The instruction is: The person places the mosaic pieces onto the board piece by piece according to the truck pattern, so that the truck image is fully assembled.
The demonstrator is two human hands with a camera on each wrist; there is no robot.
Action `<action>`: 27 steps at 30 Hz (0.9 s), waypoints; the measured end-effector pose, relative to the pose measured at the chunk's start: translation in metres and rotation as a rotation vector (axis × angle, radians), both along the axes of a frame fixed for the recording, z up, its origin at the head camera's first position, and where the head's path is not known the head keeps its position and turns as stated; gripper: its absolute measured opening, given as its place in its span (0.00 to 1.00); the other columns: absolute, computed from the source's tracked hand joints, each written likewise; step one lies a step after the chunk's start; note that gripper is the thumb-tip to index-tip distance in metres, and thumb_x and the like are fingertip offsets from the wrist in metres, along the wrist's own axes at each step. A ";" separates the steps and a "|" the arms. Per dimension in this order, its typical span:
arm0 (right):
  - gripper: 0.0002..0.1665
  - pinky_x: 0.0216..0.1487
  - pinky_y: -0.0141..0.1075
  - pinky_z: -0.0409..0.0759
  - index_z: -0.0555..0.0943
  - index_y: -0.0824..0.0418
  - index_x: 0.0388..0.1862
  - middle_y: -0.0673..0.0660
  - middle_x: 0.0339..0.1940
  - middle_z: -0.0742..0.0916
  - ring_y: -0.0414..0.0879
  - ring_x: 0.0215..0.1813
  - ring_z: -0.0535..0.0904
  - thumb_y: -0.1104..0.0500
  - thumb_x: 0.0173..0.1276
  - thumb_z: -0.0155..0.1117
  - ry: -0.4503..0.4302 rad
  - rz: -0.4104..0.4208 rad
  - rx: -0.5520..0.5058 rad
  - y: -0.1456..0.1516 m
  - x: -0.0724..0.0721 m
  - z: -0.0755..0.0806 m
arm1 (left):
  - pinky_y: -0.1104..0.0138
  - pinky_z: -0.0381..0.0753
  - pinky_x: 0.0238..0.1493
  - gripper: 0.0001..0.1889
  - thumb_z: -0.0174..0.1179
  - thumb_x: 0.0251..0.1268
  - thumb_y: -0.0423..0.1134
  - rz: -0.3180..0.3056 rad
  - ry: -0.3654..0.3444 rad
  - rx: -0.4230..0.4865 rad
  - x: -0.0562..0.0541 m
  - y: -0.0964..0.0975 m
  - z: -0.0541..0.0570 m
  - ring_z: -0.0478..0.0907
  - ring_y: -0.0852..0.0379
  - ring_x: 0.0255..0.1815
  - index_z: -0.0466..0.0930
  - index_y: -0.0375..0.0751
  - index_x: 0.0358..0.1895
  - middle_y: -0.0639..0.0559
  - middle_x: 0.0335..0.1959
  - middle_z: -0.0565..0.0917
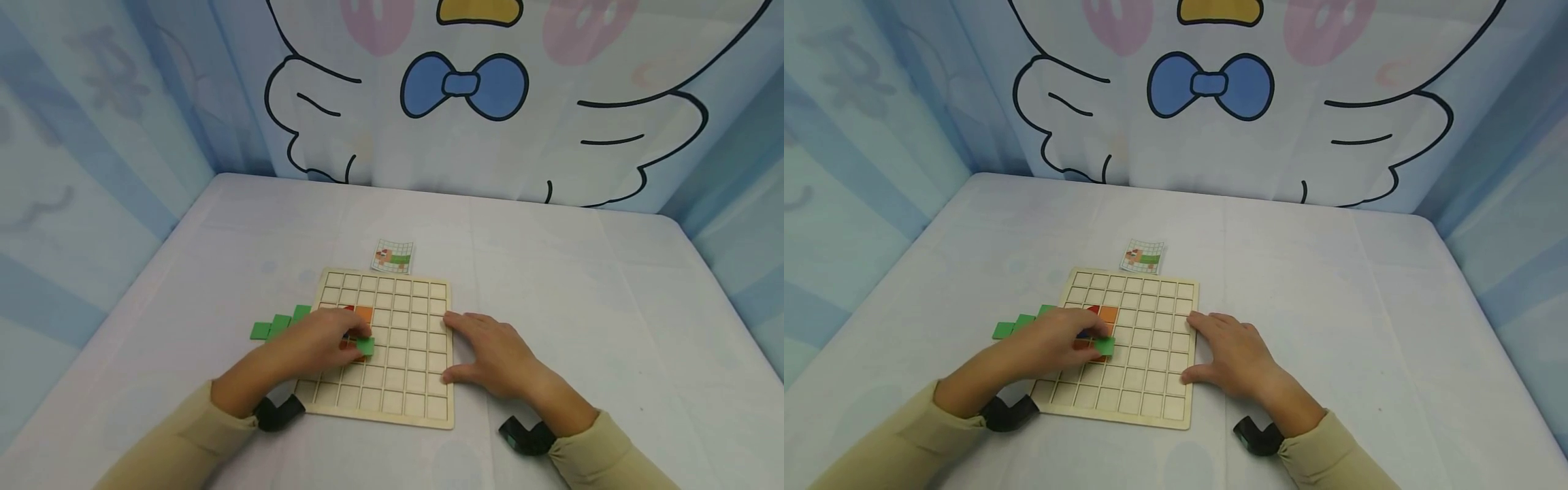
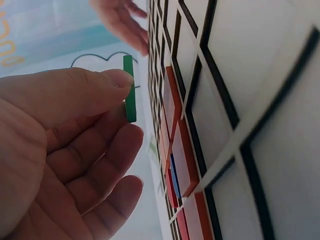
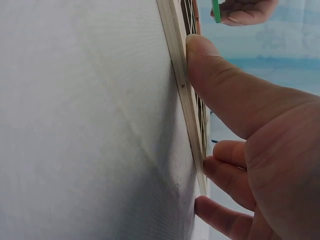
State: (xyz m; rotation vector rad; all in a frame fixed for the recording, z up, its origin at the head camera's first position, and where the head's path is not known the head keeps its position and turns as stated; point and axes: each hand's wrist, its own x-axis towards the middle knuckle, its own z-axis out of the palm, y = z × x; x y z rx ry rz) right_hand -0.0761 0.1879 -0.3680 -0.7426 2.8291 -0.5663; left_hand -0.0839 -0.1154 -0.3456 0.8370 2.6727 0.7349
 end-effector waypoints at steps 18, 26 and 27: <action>0.51 0.59 0.62 0.70 0.72 0.62 0.71 0.59 0.67 0.78 0.61 0.67 0.72 0.39 0.53 0.78 0.008 0.004 -0.007 0.000 0.000 -0.001 | 0.63 0.77 0.45 0.12 0.71 0.61 0.36 -0.009 0.011 -0.041 0.003 0.011 -0.006 0.75 0.61 0.38 0.84 0.43 0.47 0.58 0.42 0.83; 0.51 0.59 0.62 0.70 0.72 0.61 0.71 0.58 0.68 0.78 0.61 0.68 0.72 0.39 0.54 0.78 0.006 0.000 -0.007 0.000 0.000 -0.002 | 0.64 0.76 0.42 0.11 0.71 0.60 0.35 -0.024 0.017 -0.033 0.004 0.011 -0.006 0.74 0.61 0.37 0.84 0.43 0.46 0.59 0.40 0.82; 0.51 0.59 0.62 0.70 0.72 0.61 0.71 0.58 0.68 0.78 0.61 0.68 0.72 0.39 0.54 0.78 0.006 -0.001 -0.007 0.000 0.000 -0.002 | 0.65 0.76 0.42 0.11 0.71 0.60 0.35 -0.028 0.015 -0.027 0.004 0.011 -0.006 0.74 0.61 0.36 0.84 0.43 0.45 0.59 0.40 0.82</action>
